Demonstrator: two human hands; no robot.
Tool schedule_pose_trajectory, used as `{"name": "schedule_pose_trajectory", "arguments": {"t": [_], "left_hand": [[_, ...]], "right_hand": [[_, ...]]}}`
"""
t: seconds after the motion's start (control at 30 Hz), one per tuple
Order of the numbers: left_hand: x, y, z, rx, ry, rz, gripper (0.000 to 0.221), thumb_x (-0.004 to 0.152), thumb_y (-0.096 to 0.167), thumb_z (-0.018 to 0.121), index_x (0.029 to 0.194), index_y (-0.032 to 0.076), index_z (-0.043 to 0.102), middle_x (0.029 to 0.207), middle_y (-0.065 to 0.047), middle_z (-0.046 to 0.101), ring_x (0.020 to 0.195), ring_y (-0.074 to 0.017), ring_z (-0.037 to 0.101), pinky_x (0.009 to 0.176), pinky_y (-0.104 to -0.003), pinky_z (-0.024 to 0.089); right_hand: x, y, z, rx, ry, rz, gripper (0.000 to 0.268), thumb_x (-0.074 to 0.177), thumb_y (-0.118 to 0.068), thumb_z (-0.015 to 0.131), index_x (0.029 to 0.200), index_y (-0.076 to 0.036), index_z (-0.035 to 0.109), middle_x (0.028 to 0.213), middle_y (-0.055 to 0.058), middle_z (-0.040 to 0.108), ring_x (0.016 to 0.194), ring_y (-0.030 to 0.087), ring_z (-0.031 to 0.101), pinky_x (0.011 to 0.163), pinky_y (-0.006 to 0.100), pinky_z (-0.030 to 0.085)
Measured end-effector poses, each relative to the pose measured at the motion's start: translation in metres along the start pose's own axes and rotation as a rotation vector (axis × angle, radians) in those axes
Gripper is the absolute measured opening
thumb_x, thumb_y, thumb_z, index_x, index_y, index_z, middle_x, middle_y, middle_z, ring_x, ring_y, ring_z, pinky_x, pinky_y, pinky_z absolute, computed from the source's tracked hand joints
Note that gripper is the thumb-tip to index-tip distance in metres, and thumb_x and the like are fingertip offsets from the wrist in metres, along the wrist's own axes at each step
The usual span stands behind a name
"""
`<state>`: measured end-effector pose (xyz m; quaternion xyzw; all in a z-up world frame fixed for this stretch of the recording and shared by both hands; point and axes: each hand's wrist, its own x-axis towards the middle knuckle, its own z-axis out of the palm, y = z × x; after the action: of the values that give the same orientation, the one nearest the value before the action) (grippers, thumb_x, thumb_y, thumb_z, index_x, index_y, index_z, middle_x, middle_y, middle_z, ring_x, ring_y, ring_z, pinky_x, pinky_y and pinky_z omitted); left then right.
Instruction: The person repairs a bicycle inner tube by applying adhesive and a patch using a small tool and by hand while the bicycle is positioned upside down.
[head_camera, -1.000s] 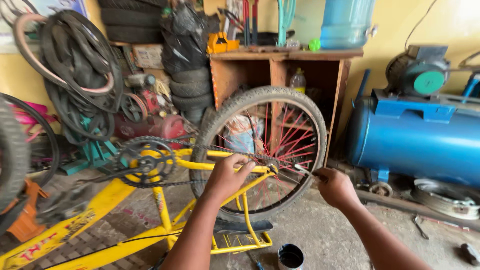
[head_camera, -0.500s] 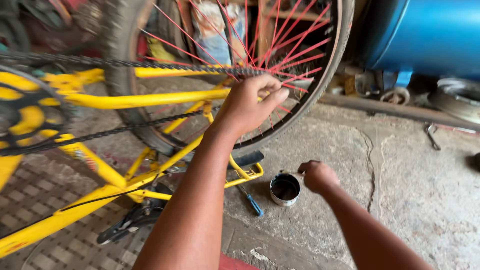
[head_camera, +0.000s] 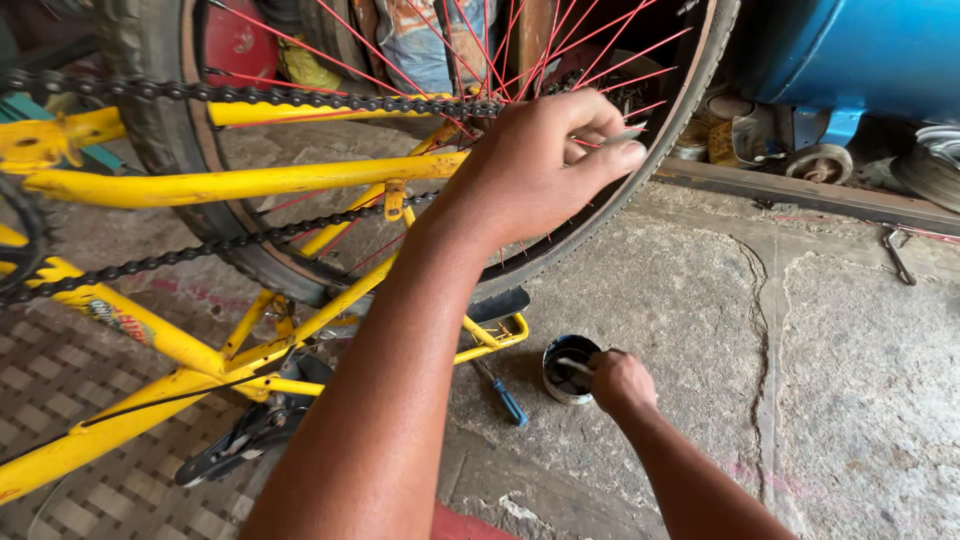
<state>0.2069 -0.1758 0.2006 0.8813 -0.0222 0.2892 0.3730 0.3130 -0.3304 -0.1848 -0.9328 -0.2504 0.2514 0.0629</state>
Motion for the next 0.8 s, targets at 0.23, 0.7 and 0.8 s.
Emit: {"name": "schedule_pose_trajectory", "arguments": {"t": [0.23, 0.7, 0.8], "left_hand": [[-0.006, 0.013, -0.014, 0.04, -0.031, -0.035, 0.034, 0.089, 0.038, 0.075, 0.105, 0.008, 0.071, 0.095, -0.003, 0.079, 0.09, -0.0131, 0.078, 0.076, -0.032, 0.061], [0.02, 0.008, -0.046, 0.036, 0.105, 0.104, 0.032, 0.094, 0.033, 0.074, 0.107, 0.004, 0.071, 0.095, -0.003, 0.08, 0.09, -0.0139, 0.079, 0.078, -0.031, 0.062], [0.043, 0.042, -0.065, 0.036, 0.125, 0.213, 0.032, 0.095, 0.032, 0.075, 0.109, 0.003, 0.071, 0.097, -0.005, 0.079, 0.09, -0.015, 0.078, 0.079, -0.031, 0.062]], "right_hand": [[-0.005, -0.01, -0.006, 0.121, -0.048, 0.076, 0.029, 0.107, -0.03, 0.05, 0.126, -0.023, 0.071, 0.104, 0.011, 0.077, 0.078, 0.014, 0.074, 0.065, 0.03, 0.063], [0.013, 0.041, -0.012, 0.096, 0.097, -0.628, 0.04, 0.071, -0.003, 0.073, 0.109, -0.012, 0.076, 0.106, -0.001, 0.074, 0.082, 0.011, 0.073, 0.064, 0.026, 0.061], [-0.03, 0.033, -0.087, 0.698, -0.02, -0.331, 0.03, 0.078, -0.008, 0.073, 0.108, -0.009, 0.078, 0.099, 0.007, 0.072, 0.077, 0.017, 0.068, 0.06, 0.031, 0.059]]}}
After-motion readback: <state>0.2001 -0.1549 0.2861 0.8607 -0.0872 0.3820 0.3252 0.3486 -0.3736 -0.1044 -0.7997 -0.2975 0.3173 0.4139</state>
